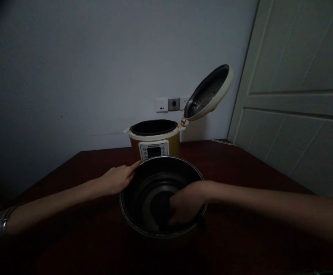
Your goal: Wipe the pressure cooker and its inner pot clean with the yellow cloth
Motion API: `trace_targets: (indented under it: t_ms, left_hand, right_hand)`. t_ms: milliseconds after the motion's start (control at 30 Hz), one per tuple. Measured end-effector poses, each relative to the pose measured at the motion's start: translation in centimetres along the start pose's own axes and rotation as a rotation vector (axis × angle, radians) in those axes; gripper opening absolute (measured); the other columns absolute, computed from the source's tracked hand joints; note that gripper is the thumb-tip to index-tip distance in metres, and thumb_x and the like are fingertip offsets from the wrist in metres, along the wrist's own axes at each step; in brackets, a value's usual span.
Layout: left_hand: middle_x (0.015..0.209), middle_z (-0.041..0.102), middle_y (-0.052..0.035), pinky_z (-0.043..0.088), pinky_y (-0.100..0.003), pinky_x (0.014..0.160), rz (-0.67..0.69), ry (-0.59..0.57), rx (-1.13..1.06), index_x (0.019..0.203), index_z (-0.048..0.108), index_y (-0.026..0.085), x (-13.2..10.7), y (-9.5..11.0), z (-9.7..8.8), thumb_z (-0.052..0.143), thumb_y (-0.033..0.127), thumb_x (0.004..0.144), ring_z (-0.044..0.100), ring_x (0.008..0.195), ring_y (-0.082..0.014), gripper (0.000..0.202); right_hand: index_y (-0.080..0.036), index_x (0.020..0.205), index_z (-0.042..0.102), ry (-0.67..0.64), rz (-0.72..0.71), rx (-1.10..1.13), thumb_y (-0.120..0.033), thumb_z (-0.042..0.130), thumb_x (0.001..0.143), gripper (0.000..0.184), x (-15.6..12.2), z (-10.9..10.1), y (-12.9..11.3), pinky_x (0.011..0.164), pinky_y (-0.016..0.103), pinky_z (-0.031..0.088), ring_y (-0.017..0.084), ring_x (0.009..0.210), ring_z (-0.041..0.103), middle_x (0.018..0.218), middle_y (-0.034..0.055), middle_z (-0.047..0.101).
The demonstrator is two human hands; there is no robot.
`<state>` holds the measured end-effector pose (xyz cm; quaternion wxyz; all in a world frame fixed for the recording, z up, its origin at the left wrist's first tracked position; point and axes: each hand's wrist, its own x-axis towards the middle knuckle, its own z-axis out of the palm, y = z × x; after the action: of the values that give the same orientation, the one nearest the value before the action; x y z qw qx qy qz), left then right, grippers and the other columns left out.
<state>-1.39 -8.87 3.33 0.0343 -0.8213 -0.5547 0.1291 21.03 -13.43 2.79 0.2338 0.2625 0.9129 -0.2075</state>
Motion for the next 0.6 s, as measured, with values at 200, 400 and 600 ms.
trace_targets:
  t_ms: [200,400,600]
  left_hand:
    - [0.103,0.065,-0.0143,0.046,-0.034,0.07,0.052,-0.024,-0.075,0.143,0.016,0.016,0.0,-0.2,-0.1,0.025,0.03,0.088,0.063,0.083,-0.0233,0.057]
    - [0.101,0.065,-0.0159,0.046,-0.033,0.068,0.048,-0.006,-0.013,0.143,0.018,0.016,0.1,-0.3,0.0,0.027,0.028,0.088,0.063,0.079,-0.0226,0.057]
    - [0.097,0.066,-0.0162,0.046,-0.033,0.065,0.065,-0.006,-0.044,0.141,0.022,0.015,-0.1,-0.2,-0.2,0.026,0.027,0.087,0.064,0.077,-0.0241,0.056]
  right_hand:
    - [-0.013,0.091,0.068,0.319,0.423,-0.419,-0.016,0.066,0.07,0.021,0.6,-0.7,4.5,0.072,0.033,0.043,0.024,0.088,0.061,0.094,0.0124,0.065]
    - [-0.02,0.1,0.063,0.759,-0.142,-0.964,-0.016,0.043,0.089,0.023,7.0,-2.1,7.1,0.081,0.037,0.037,0.022,0.1,0.05,0.106,0.0081,0.057]
    - [-0.023,0.099,0.063,0.78,-0.177,-0.992,-0.018,0.046,0.088,0.021,8.2,-1.9,6.5,0.086,0.04,0.036,0.022,0.102,0.048,0.109,0.0052,0.057]
